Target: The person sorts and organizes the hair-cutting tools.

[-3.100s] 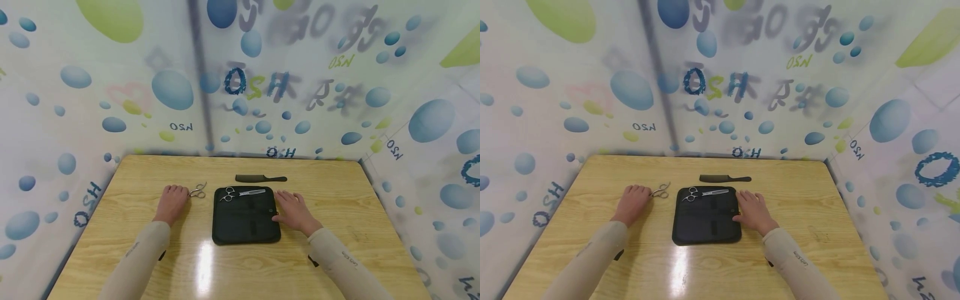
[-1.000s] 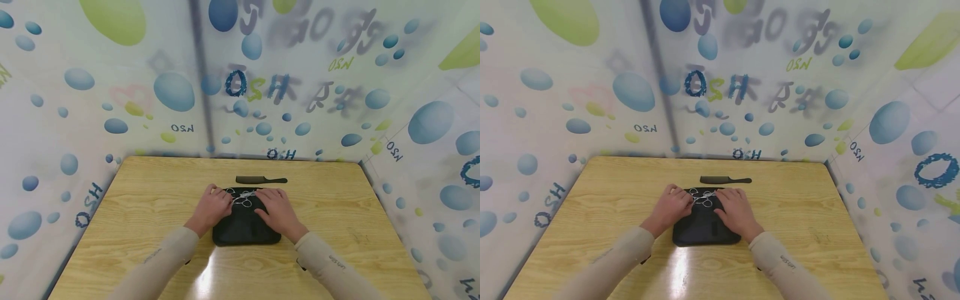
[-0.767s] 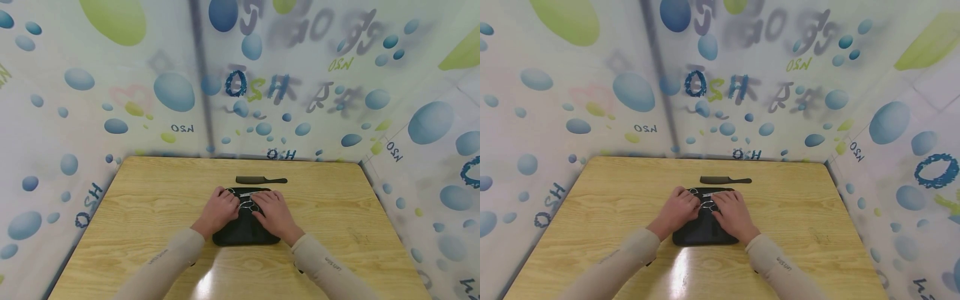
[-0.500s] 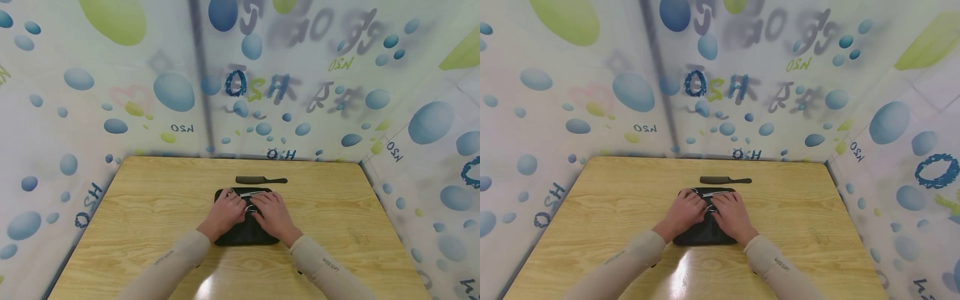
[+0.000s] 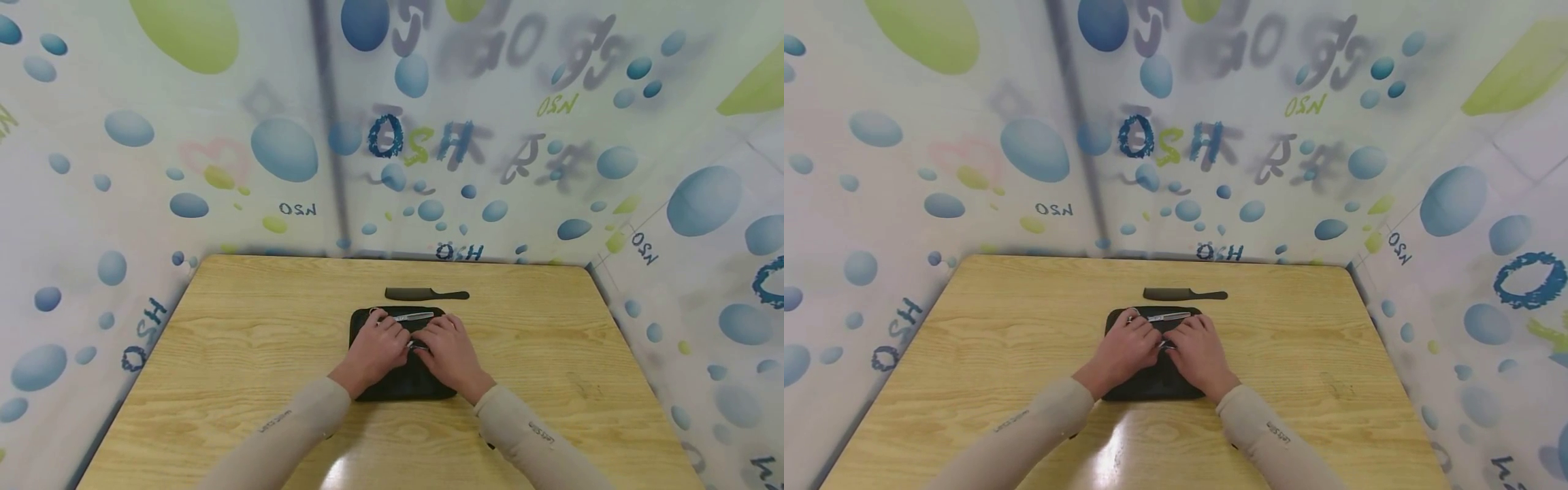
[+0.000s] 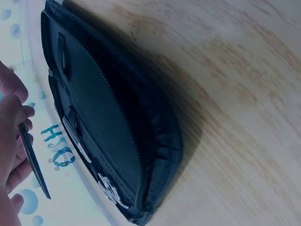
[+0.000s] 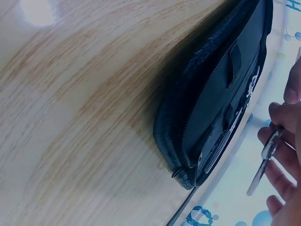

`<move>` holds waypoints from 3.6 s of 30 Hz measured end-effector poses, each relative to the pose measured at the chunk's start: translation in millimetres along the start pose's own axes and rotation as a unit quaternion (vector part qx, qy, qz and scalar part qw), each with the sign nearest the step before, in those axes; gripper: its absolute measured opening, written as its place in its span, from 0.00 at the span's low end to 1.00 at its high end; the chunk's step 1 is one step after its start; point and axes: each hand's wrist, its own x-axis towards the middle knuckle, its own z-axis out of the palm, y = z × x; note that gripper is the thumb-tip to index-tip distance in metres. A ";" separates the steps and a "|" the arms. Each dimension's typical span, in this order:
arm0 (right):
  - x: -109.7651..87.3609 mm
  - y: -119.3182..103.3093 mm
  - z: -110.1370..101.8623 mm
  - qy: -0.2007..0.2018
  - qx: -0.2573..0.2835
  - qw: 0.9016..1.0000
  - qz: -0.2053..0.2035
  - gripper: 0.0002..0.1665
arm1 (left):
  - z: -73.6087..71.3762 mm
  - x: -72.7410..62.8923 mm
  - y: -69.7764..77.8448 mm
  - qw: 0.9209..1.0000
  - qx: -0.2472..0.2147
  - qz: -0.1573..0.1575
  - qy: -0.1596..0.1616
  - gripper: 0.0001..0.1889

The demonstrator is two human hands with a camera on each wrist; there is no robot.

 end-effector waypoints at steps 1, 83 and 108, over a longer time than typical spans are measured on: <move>0.1 0.0 -0.5 0.001 -0.001 1.000 0.001 0.14 | 0.3 -0.5 0.4 1.000 0.000 0.000 0.000 0.07; -10.9 56.6 6.6 -0.037 -0.041 0.991 0.124 0.08 | -29.7 -60.0 -47.3 0.881 -0.110 -0.149 -0.435 0.57; 5.9 44.5 21.4 -0.037 -0.093 0.992 0.070 0.07 | -30.0 -55.9 -46.3 0.874 -0.096 -0.147 -0.452 0.57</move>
